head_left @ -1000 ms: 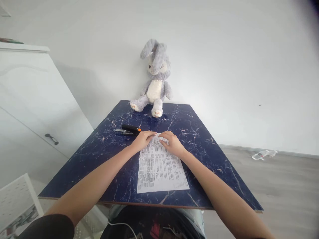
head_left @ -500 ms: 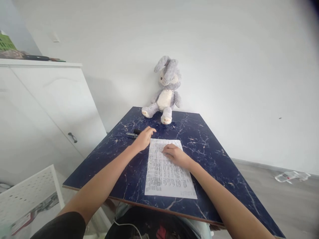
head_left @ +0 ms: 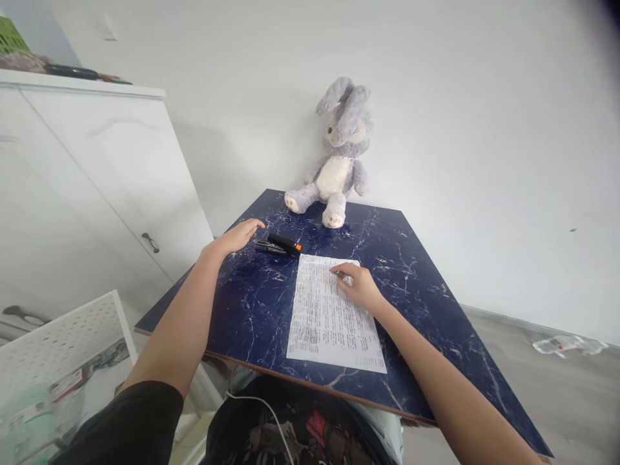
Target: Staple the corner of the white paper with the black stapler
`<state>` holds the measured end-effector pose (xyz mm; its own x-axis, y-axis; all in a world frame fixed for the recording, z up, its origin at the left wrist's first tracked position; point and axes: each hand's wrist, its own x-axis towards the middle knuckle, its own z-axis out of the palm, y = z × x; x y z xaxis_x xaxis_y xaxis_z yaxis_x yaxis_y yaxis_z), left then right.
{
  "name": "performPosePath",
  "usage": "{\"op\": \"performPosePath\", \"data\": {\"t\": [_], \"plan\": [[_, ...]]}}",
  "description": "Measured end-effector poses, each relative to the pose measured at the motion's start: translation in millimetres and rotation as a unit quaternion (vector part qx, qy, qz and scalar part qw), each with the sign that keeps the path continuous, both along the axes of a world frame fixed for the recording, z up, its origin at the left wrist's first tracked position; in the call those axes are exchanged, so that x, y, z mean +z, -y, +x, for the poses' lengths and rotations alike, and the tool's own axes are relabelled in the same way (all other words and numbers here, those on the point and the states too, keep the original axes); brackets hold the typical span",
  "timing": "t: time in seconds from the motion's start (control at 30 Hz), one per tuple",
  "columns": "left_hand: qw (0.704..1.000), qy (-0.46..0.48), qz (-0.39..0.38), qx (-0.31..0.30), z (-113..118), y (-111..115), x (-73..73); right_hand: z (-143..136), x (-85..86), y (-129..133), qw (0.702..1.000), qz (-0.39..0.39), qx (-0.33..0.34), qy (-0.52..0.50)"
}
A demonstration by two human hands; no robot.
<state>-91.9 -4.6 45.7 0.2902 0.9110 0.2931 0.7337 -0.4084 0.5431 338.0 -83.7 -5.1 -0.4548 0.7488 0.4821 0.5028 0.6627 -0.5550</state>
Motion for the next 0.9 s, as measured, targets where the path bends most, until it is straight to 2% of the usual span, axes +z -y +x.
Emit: {"op": "performPosePath", "data": {"t": [0.13,0.37,0.63,0.8,0.9], "plan": [[0.999,-0.011,-0.043,-0.029,-1.4,0.5,2.1,3.8,-2.0,-3.2,0.999,-0.023,-0.033,-0.020],[0.999,-0.030,-0.002,-0.033,7.1,-6.5,-1.7,3.9,-0.8,-2.8,0.998,-0.036,-0.033,-0.029],[0.997,-0.006,-0.054,-0.047,20.8,-3.6,-6.1,5.9,-0.5,-2.6,0.999,-0.029,-0.023,-0.007],[0.989,-0.103,-0.083,-0.062,17.1,-7.4,-8.7,4.6,3.3,-2.2,0.999,-0.027,-0.018,-0.016],[0.987,-0.110,-0.084,-0.079,14.1,-10.3,-10.2,16.0,6.7,-9.5,0.997,-0.024,-0.046,-0.061]]}}
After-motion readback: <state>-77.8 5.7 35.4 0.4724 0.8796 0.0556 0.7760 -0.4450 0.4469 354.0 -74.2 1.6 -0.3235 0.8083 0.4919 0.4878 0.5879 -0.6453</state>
